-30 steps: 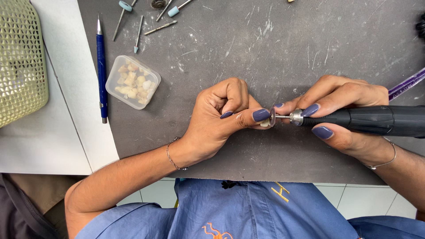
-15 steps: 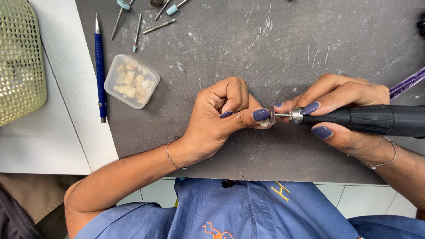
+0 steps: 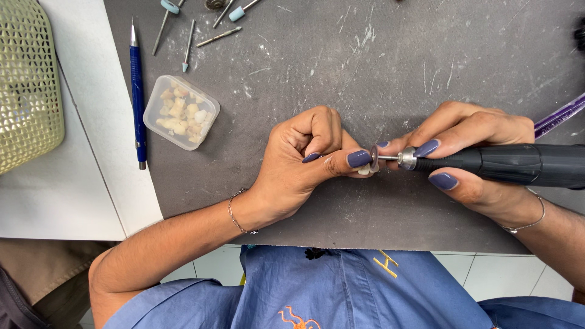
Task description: The person holds a small dental prosthetic tooth in one hand and grinds and shapes it with a rotary tool fitted with a cutting disc, repositioning it repeatedly. They then brush dust off the prosthetic with a small brush and resume grinding it with the rotary tool.
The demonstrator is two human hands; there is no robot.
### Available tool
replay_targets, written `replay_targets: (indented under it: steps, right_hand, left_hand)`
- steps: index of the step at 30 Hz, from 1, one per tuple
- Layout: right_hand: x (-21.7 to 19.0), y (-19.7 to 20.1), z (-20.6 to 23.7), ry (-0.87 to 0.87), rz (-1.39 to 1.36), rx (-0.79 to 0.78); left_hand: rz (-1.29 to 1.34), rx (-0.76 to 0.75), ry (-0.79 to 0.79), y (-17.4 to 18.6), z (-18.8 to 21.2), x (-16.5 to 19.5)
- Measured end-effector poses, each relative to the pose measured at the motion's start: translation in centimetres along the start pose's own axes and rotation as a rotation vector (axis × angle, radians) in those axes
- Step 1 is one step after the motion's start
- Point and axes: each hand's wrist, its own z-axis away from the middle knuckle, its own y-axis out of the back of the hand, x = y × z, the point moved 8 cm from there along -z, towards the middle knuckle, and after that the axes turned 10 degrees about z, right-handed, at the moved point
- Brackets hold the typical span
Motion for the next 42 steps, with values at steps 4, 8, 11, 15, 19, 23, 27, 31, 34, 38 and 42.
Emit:
replay_targets:
  steps: [4,8,11,15,19,23,27,31,34,38,42]
  right_hand:
    - [-0.1,0.0,-0.2,-0.01,0.004,0.002]
    - [-0.1,-0.1,-0.2,-0.009,-0.034,0.021]
    - [0.1,0.0,0.0,-0.007,-0.038,0.029]
    - [0.4,0.0,0.3,0.001,-0.024,0.008]
    - [0.6,0.1,0.3,0.005,-0.043,0.021]
    - [0.7,0.1,0.4,-0.009,-0.054,0.027]
    - [0.9,0.1,0.6,-0.005,-0.031,0.009]
    - [1.0,0.1,0.6,0.002,-0.023,0.005]
    - [0.7,0.1,0.5,-0.002,-0.054,0.01]
    - [0.4,0.0,0.3,-0.001,-0.057,0.023]
    - [0.3,-0.2,0.1,0.005,-0.028,0.007]
  left_hand:
    - [0.0,-0.007,-0.008,-0.1,0.0,0.0]
    - [0.005,-0.004,-0.016,0.0,0.0,0.0]
    - [-0.023,0.008,-0.007,0.1,0.0,0.0]
    - [-0.016,0.003,-0.013,0.0,-0.1,0.0]
    - [-0.009,-0.013,-0.035,-0.1,-0.1,0.1]
    - [-0.035,-0.004,-0.036,0.0,-0.2,0.0]
    - [-0.056,-0.018,-0.053,-0.1,-0.1,0.2]
    - [-0.04,-0.025,-0.045,-0.1,-0.1,0.1]
    - [-0.053,-0.033,-0.056,-0.1,-0.2,0.1]
    - [-0.053,-0.036,-0.059,-0.1,-0.1,0.1]
    - [-0.046,-0.036,-0.047,-0.2,-0.2,0.2]
